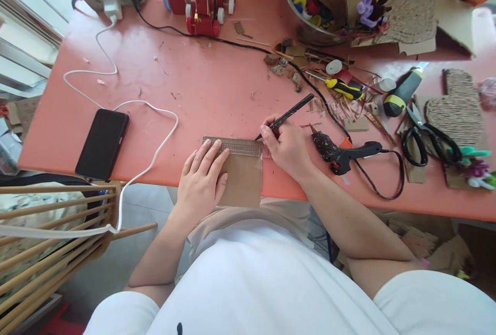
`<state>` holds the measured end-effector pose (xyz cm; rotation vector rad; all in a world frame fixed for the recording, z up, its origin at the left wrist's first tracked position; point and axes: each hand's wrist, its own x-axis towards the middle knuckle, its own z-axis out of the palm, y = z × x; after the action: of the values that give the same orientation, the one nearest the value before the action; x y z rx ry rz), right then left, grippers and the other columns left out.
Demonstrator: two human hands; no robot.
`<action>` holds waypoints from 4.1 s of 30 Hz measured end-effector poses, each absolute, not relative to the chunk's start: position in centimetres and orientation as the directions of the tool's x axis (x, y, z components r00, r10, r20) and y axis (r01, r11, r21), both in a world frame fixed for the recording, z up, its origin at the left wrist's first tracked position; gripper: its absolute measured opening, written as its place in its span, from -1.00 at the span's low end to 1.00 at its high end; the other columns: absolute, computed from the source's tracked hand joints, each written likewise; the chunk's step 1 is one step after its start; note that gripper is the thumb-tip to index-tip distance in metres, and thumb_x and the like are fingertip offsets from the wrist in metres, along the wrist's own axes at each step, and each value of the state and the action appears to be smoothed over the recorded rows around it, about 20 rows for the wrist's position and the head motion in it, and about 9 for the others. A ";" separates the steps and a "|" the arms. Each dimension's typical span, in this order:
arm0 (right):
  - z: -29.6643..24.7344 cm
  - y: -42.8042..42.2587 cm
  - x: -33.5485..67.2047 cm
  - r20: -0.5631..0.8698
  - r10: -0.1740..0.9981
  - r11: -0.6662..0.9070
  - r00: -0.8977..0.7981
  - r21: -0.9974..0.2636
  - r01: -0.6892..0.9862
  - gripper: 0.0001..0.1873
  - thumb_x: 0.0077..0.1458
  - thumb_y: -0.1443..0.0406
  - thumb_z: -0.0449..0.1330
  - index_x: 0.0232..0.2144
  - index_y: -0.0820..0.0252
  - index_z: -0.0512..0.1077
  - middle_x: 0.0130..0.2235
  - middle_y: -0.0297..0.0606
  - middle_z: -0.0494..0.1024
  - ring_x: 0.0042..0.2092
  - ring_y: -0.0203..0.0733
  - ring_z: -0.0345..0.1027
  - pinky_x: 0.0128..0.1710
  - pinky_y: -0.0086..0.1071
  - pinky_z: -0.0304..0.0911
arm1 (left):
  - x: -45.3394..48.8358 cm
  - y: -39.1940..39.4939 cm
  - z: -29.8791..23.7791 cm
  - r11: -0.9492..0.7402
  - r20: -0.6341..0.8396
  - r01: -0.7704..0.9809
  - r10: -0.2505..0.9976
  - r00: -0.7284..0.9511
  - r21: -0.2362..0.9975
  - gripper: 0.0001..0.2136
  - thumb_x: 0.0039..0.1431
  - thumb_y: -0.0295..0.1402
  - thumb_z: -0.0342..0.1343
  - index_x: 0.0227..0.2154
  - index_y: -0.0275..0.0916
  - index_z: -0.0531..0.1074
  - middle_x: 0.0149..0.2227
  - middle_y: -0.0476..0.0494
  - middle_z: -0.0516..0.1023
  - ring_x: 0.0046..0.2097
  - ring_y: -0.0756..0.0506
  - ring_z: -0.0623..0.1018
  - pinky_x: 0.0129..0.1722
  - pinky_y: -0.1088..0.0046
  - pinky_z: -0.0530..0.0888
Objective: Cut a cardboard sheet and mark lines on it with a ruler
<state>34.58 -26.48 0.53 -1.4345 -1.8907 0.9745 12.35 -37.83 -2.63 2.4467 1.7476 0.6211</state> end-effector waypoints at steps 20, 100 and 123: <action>0.2 -26.6 34.7 0.045 0.967 0.178 -0.250 -0.822 0.542 -0.77 0.31 0.09 0.13 -0.37 0.01 0.29 -0.51 -0.38 0.45 -0.51 -0.17 0.31 -0.42 -0.31 0.20 | 12.3 -37.8 -2.8 -0.355 0.289 0.882 0.919 0.268 0.310 -0.47 0.49 -0.33 -0.03 0.47 -0.03 0.27 0.44 -0.18 0.46 0.47 -0.24 0.44 0.44 0.14 0.33; 0.8 -26.3 35.7 0.117 0.617 0.755 -0.779 -0.369 0.542 -0.71 0.36 0.40 0.04 -0.01 0.09 0.50 0.05 -0.02 0.69 0.09 0.10 0.54 0.05 -0.12 0.45 | 8.3 -37.9 0.3 -0.227 -0.110 0.897 0.952 0.287 0.381 -0.25 0.34 0.04 0.26 0.42 -0.27 0.26 0.53 -0.57 0.22 0.59 -0.45 0.18 0.51 -0.42 0.01; 0.4 -25.3 36.5 0.136 0.618 0.738 -0.774 -0.440 0.512 -0.63 0.18 0.57 0.01 -0.19 0.04 0.44 -0.16 -0.11 0.65 -0.06 0.05 0.48 -0.07 -0.18 0.41 | 10.6 -38.0 0.1 -0.161 -0.015 0.939 0.985 0.174 0.303 -0.51 0.50 -0.20 0.04 0.42 -0.07 0.37 0.46 -0.46 0.37 0.51 -0.48 0.33 0.42 -0.52 0.16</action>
<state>36.52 -25.31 0.44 -0.8865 -2.6662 0.5583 10.60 -37.98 0.11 2.2066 1.8560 0.2713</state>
